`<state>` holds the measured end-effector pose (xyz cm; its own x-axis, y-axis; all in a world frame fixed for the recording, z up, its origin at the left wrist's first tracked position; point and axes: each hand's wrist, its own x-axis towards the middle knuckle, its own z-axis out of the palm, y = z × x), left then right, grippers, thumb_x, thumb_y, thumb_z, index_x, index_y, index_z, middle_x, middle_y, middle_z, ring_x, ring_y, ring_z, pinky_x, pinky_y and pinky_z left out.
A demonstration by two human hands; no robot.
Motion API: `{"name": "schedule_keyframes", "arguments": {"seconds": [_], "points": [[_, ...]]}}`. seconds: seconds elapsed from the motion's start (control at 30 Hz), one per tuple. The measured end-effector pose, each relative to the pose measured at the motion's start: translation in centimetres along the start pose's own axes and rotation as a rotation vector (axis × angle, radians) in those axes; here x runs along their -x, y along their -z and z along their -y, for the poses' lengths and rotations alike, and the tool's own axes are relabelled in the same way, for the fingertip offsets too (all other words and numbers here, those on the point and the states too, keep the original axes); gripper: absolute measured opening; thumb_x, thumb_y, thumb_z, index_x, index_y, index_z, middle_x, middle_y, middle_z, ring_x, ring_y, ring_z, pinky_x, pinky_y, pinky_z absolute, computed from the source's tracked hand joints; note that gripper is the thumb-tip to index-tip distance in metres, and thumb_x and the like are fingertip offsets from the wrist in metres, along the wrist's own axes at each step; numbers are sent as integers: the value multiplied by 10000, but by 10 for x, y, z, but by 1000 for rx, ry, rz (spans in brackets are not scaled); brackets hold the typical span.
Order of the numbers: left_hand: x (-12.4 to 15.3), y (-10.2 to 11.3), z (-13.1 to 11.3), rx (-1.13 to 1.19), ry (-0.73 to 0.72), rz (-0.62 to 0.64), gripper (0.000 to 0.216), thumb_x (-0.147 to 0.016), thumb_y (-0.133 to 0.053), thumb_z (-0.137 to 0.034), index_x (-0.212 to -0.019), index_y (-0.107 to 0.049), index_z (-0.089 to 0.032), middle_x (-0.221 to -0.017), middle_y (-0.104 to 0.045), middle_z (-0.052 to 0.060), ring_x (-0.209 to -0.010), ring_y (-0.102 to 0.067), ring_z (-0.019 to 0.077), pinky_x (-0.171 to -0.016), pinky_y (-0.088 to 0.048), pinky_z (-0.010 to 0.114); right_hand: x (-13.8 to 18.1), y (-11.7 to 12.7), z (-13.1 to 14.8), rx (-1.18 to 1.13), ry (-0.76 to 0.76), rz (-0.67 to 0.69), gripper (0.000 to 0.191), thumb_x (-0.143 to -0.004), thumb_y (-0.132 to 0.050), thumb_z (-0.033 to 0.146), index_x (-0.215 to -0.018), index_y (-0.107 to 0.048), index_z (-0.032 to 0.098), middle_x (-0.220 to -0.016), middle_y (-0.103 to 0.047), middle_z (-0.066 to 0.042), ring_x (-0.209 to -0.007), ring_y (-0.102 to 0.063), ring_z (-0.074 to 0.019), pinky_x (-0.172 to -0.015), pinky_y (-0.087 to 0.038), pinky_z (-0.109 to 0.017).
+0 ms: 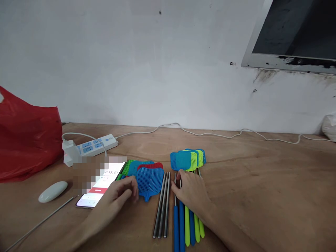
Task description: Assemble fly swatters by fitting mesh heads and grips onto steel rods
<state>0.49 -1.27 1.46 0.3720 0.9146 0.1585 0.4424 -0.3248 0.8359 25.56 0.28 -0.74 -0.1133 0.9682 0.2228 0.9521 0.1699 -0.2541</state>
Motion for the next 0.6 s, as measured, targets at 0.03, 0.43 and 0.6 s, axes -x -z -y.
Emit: {"name": "schedule_keyframes", "arguments": {"seconds": [0.03,0.43,0.6], "points": [[0,0,-1,-123,-50,-54,169,-796,-385,-167,-770,-542,-224,-756,-654,22,-734,-624,223,-686,-499,360,0,0,0,5,-16,-1,120,-839,-615,315,-793,-607,205,-707,-686,-26,-697,-630,-220,-567,-233,-283],[1,-6,24,-749,-216,24,596,-956,-515,-443,-1465,-406,-152,-1573,-361,153,-1451,-321,343,-1137,-359,578,3,5,5,27,-59,21,268,-817,-598,344,-588,-579,206,-635,-680,-25,-643,-609,-194,-542,-190,-299],[-2,-2,20,-763,-223,54,582,-961,-510,-462,-1458,-419,-173,-1504,-480,131,-1432,-359,339,-1160,-302,598,4,7,6,12,-45,43,249,-770,-625,303,-545,-588,206,-649,-698,-27,-666,-620,-198,-549,-200,-301]]}}
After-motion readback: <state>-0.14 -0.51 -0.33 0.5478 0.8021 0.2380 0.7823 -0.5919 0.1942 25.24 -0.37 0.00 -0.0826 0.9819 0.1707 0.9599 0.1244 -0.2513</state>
